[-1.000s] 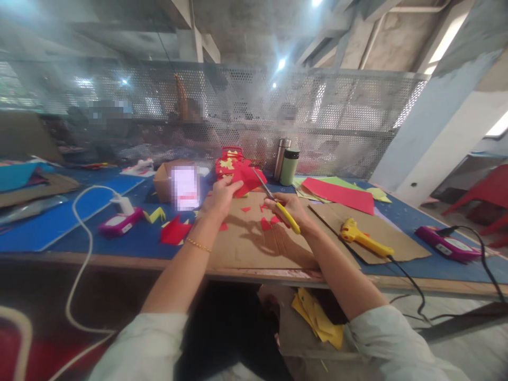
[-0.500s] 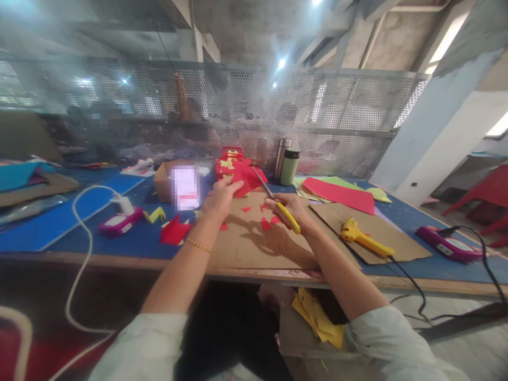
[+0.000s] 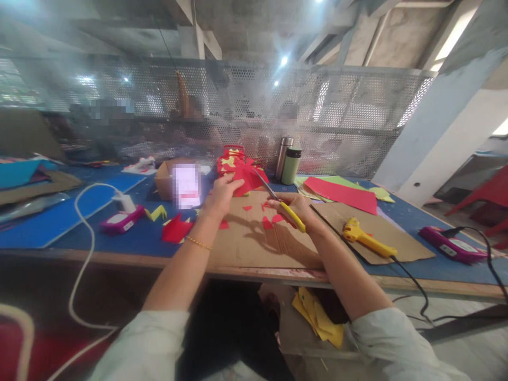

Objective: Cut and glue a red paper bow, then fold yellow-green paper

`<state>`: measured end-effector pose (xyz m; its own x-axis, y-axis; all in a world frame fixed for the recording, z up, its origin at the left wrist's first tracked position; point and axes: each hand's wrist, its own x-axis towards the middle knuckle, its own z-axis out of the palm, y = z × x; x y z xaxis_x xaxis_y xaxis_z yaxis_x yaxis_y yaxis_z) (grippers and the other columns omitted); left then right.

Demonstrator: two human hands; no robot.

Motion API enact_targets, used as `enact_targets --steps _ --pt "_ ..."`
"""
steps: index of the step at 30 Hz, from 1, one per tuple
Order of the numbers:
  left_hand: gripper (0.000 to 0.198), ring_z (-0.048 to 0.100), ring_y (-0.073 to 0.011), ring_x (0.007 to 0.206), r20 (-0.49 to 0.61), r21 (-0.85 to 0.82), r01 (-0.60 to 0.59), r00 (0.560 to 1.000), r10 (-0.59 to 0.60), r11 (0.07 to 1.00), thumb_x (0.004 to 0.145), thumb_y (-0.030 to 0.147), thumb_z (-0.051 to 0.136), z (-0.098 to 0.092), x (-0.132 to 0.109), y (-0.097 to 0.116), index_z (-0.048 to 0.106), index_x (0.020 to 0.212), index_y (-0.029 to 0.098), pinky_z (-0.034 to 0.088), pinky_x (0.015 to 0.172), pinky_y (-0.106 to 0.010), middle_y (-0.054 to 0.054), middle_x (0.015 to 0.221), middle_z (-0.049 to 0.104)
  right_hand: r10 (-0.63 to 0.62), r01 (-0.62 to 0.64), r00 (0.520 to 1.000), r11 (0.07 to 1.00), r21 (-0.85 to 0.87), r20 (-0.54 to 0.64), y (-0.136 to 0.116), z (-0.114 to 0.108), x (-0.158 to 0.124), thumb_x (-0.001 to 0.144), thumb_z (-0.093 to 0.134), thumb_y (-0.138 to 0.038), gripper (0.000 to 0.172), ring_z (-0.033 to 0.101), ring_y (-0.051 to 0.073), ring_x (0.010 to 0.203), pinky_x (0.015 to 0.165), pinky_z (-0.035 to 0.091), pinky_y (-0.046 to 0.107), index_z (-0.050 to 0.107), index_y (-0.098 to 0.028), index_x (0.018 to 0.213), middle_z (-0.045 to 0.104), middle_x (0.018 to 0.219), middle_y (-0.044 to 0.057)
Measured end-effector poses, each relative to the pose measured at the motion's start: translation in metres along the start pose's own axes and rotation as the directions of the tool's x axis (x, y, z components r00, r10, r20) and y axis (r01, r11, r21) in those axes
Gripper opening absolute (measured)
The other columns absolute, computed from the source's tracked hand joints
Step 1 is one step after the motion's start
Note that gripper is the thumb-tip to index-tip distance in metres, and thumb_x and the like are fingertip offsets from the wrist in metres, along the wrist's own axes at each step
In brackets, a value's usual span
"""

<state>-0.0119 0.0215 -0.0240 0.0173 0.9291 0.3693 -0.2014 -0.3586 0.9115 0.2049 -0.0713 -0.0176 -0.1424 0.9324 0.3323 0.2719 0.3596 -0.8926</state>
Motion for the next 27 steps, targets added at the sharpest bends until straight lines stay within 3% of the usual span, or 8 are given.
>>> enact_targets --steps 10,17,27 --pt "0.033 0.074 -0.0256 0.087 0.049 -0.041 0.015 0.999 -0.013 0.999 0.062 0.033 0.088 -0.001 -0.001 0.008 0.081 0.091 0.019 0.056 0.086 -0.038 -0.004 0.078 0.077 -0.043 0.045 0.997 0.998 -0.032 0.061 0.005 -0.012 0.0 0.076 0.076 -0.062 0.046 0.034 0.007 0.043 0.042 0.021 0.023 0.073 -0.016 0.081 0.042 0.051 -0.007" --pt "0.031 0.071 -0.0224 0.077 0.141 -0.077 0.012 0.99 -0.001 0.997 0.059 0.038 0.09 0.001 -0.007 0.022 0.076 0.077 0.017 0.056 0.081 -0.038 -0.007 0.078 0.077 -0.04 0.051 0.995 0.992 -0.115 0.094 0.002 -0.019 -0.003 0.078 0.075 -0.063 0.051 0.031 0.007 0.046 0.045 0.022 0.023 0.076 -0.014 0.091 0.04 0.054 -0.008" --pt "0.023 0.068 -0.0196 0.078 0.207 -0.021 0.012 0.978 -0.008 1.0 0.062 0.031 0.087 -0.014 -0.002 0.022 0.076 0.077 0.019 0.053 0.082 -0.035 -0.003 0.078 0.073 -0.066 0.085 0.99 0.985 -0.15 0.123 0.001 -0.024 -0.002 0.073 0.076 -0.065 0.05 0.039 0.01 0.054 0.048 0.028 0.025 0.077 -0.016 0.085 0.05 0.061 -0.002"
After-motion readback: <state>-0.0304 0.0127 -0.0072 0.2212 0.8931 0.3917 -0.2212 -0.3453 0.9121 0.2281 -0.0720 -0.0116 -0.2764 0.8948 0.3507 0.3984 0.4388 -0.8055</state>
